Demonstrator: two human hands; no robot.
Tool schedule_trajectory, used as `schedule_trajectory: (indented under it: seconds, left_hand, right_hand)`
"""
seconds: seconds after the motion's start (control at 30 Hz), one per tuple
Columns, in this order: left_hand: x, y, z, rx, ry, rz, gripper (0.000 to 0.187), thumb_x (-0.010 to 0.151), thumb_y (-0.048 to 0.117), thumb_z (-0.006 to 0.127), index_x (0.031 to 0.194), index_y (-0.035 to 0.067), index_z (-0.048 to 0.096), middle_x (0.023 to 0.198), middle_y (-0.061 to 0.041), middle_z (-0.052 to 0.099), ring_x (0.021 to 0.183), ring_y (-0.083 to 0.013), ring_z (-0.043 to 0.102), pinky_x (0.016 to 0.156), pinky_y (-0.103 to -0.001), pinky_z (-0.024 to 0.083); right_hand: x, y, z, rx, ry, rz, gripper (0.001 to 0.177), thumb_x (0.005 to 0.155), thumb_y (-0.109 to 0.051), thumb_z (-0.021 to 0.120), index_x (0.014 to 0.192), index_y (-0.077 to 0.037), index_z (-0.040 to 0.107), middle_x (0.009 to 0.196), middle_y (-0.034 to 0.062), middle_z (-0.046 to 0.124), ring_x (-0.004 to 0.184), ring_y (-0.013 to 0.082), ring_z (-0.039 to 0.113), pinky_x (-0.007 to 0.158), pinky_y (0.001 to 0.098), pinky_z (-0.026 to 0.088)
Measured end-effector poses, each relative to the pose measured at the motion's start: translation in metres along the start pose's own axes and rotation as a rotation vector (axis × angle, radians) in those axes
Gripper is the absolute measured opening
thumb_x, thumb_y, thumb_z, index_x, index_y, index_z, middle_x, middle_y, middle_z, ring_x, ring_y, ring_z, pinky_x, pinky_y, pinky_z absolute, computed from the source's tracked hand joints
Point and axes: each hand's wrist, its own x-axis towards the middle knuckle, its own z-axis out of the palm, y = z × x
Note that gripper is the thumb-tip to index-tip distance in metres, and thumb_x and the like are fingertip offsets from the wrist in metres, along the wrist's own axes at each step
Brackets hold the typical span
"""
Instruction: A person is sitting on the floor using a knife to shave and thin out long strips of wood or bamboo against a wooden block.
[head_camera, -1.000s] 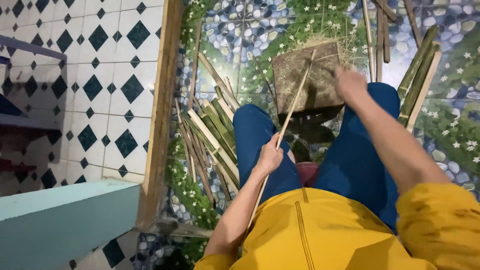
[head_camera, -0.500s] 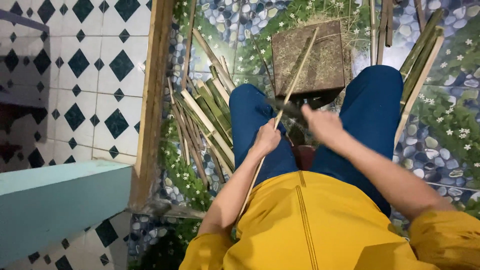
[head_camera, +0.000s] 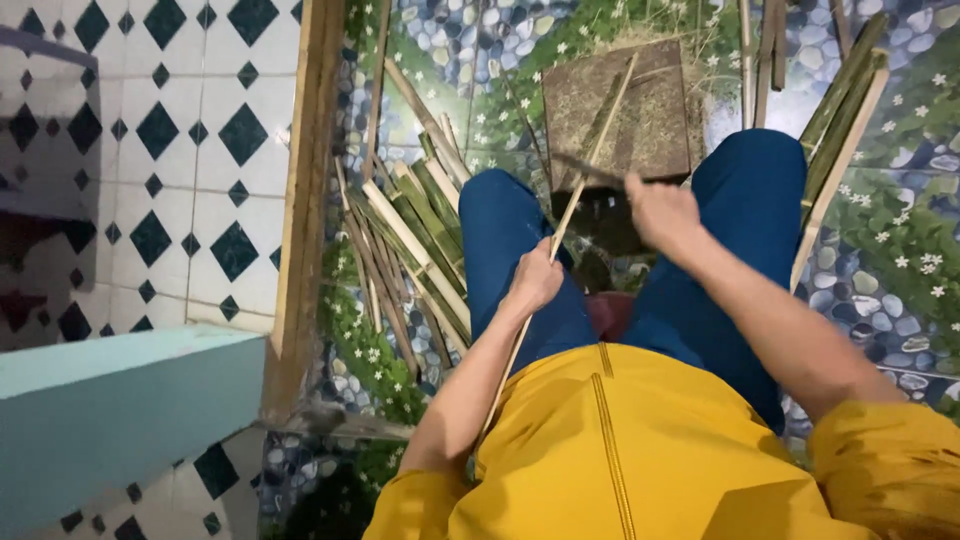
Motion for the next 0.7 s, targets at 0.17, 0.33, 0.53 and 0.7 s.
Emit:
schedule_trajectory:
  seconds: [0.17,0.33,0.53,0.7]
  left_hand:
    - [0.0,0.003,-0.002,0.012,-0.011,-0.042,0.059,0.1,0.014,0.046,0.158,0.003,0.04,0.143,-0.039,0.053,0.134,-0.0498,0.054,0.105,-0.061,0.051]
    - [-0.001,0.001,-0.004,-0.025,-0.044,-0.04,0.06,0.101,0.012,0.045,0.159,-0.001,0.036,0.143,-0.043,0.049,0.134,-0.0529,0.052,0.103,-0.065,0.05]
    - [-0.002,-0.001,-0.001,0.014,0.006,0.027,0.057,0.1,0.012,0.048,0.155,0.0,0.042,0.139,-0.043,0.053,0.131,-0.0544,0.054,0.101,-0.065,0.051]
    - [0.005,-0.009,0.002,-0.019,-0.007,-0.026,0.058,0.1,0.015,0.046,0.158,0.005,0.042,0.14,-0.04,0.054,0.131,-0.0517,0.055,0.101,-0.063,0.052]
  right_hand:
    - [-0.025,-0.024,-0.037,-0.08,0.001,-0.065,0.015,0.1,-0.017,0.051,0.113,-0.015,0.058,0.072,0.0142,0.072,0.071,0.0352,0.075,0.065,0.0457,0.059]
    - [-0.044,-0.038,-0.044,-0.029,-0.1,-0.167,0.013,0.103,-0.012,0.05,0.111,-0.014,0.061,0.067,0.0175,0.071,0.066,0.0343,0.074,0.068,0.0447,0.06]
    - [0.067,0.047,0.008,0.048,0.008,0.017,0.015,0.1,-0.02,0.056,0.107,-0.006,0.057,0.086,0.0253,0.075,0.088,0.0464,0.076,0.074,0.0572,0.058]
    - [0.03,0.012,-0.006,-0.053,0.008,-0.028,0.014,0.1,-0.017,0.058,0.095,-0.013,0.07,0.079,0.0135,0.076,0.081,0.0341,0.078,0.07,0.0437,0.06]
